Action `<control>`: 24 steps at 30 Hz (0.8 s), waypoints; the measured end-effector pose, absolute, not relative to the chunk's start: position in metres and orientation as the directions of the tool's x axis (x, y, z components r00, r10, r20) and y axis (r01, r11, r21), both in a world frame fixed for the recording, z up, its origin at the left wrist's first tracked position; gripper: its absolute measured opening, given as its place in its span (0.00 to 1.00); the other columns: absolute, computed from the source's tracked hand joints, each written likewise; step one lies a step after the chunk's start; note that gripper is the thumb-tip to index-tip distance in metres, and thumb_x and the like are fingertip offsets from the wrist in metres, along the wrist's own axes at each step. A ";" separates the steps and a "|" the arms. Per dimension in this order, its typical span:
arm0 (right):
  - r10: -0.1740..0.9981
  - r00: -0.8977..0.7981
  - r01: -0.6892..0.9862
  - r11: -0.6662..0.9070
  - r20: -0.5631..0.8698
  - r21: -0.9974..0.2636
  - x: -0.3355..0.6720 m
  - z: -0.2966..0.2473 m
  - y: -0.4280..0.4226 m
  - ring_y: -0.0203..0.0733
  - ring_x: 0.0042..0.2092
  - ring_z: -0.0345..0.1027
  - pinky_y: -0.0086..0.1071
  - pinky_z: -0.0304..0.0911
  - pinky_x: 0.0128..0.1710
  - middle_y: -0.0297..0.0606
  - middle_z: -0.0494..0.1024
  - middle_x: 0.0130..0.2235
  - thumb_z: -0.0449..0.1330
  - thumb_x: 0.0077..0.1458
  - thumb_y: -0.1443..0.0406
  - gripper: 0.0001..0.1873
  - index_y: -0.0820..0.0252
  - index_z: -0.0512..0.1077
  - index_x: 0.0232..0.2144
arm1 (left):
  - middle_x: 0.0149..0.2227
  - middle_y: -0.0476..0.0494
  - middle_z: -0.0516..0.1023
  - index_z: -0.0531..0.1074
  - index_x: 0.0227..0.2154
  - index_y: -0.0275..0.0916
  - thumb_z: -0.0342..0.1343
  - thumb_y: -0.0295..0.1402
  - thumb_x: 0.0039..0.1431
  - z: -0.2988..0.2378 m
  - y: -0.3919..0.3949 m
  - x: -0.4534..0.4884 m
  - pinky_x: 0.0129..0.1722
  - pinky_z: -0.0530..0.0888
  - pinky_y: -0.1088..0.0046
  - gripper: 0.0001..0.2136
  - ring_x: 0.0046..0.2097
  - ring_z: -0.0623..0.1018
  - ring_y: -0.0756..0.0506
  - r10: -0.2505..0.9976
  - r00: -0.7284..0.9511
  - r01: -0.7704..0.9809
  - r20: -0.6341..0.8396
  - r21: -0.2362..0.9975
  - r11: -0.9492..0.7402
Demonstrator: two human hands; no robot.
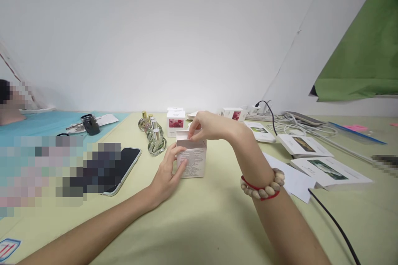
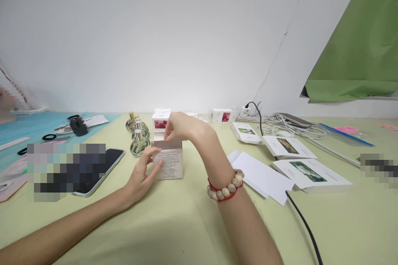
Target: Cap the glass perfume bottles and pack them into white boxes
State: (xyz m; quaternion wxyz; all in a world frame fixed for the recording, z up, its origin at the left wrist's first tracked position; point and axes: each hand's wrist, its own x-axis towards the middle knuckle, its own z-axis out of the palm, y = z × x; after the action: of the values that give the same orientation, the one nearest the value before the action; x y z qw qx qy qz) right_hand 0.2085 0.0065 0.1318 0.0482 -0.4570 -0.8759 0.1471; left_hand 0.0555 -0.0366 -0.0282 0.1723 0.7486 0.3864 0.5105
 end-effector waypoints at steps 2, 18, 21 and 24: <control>0.818 -0.573 0.791 0.537 -0.048 -0.292 0.207 0.132 0.005 0.30 0.25 0.61 0.24 0.49 0.20 0.36 0.73 0.28 0.57 0.41 0.66 0.09 0.59 0.75 0.28 | 0.46 0.43 0.62 0.56 0.46 0.43 0.45 0.33 0.59 -0.029 -0.036 0.056 0.42 0.66 0.72 0.12 0.45 0.67 0.49 0.762 0.169 0.399 0.625 0.664 -0.633; 0.725 -0.654 0.576 0.663 0.216 -0.478 0.206 0.137 -0.001 0.33 0.34 0.65 0.24 0.57 0.29 0.39 0.73 0.39 0.53 0.50 0.52 0.20 0.58 0.71 0.40 | 0.24 0.44 0.68 0.64 0.29 0.33 0.50 0.56 0.40 -0.019 -0.022 0.039 0.20 0.65 0.76 0.27 0.23 0.69 0.49 0.656 0.742 -0.407 0.137 0.870 0.279; 0.758 -0.619 0.645 0.641 0.208 -0.415 0.209 0.132 0.007 0.33 0.33 0.66 0.23 0.56 0.28 0.37 0.73 0.38 0.54 0.50 0.55 0.16 0.56 0.71 0.38 | 0.22 0.46 0.67 0.64 0.26 0.34 0.54 0.51 0.42 -0.019 -0.021 0.038 0.17 0.63 0.79 0.22 0.22 0.69 0.51 0.551 0.829 -0.359 0.097 0.847 0.392; 0.777 -0.598 0.685 0.623 0.198 -0.377 0.211 0.129 0.012 0.33 0.33 0.66 0.23 0.56 0.27 0.35 0.73 0.37 0.54 0.50 0.58 0.13 0.54 0.72 0.37 | 0.22 0.47 0.66 0.64 0.25 0.35 0.52 0.50 0.45 -0.020 -0.023 0.039 0.17 0.62 0.80 0.19 0.22 0.68 0.52 0.567 0.815 -0.409 0.123 0.814 0.412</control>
State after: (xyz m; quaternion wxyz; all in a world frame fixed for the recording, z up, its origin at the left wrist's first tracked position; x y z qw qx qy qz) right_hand 0.2110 0.0122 0.1287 0.1736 -0.4134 -0.8840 0.1319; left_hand 0.0393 -0.0230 -0.0202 0.8358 0.4570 0.0861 0.2920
